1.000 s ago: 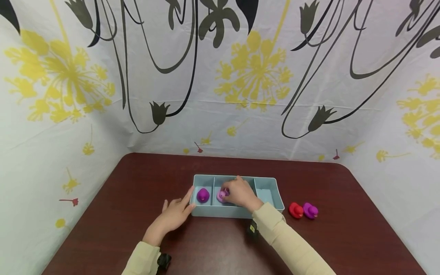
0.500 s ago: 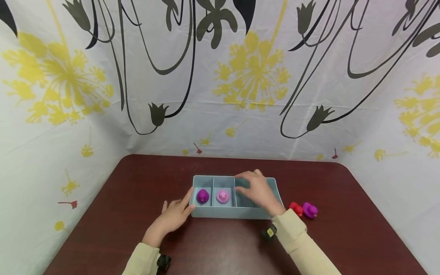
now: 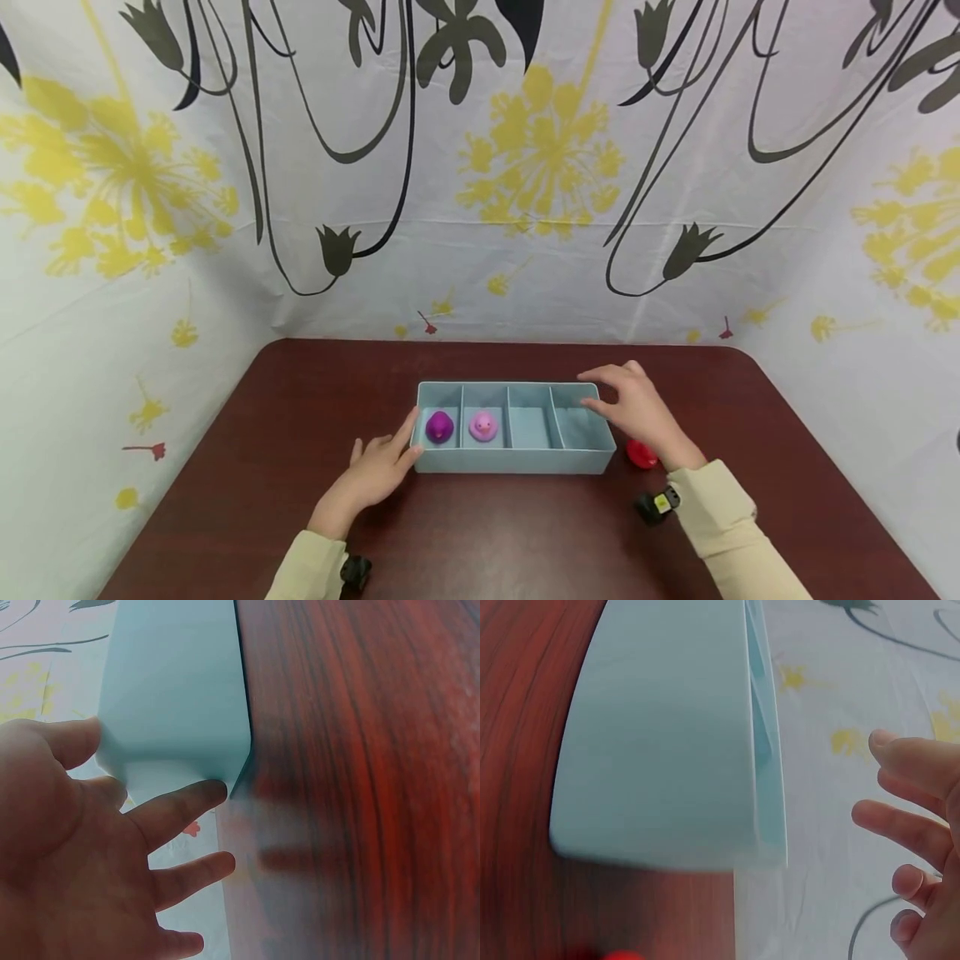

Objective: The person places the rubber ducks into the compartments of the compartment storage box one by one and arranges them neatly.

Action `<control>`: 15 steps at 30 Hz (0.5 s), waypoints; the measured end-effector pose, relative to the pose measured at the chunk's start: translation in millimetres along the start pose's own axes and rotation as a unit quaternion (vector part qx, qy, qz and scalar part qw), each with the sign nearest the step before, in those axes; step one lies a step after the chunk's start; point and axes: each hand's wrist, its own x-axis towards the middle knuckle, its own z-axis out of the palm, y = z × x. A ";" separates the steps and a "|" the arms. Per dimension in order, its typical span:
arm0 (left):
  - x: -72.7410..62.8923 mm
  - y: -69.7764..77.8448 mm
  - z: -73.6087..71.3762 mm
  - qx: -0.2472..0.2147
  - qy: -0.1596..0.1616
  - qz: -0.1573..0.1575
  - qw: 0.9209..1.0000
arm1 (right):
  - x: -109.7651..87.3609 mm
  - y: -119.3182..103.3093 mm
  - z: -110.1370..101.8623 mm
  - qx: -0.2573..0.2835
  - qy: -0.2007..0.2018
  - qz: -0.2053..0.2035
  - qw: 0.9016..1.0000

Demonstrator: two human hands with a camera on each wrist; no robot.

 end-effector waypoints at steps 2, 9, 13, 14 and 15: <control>0.2 -0.5 0.3 -0.002 0.000 0.000 1.000 | -4.0 6.4 -5.6 -0.005 -0.005 0.007 1.000; 0.0 -0.2 0.7 -0.002 -0.003 -0.004 1.000 | -24.8 23.1 -19.4 -0.025 -0.006 0.027 0.999; 0.4 0.2 0.2 -0.005 -0.004 -0.003 1.000 | -37.3 32.3 -25.0 -0.034 -0.010 0.047 0.998; 0.3 0.4 -0.1 -0.006 -0.004 -0.004 1.000 | -39.9 34.8 -26.1 -0.036 -0.011 0.050 0.998; 0.2 0.7 -0.4 -0.007 -0.005 -0.004 1.000 | -42.6 37.4 -27.4 -0.036 -0.014 0.055 0.998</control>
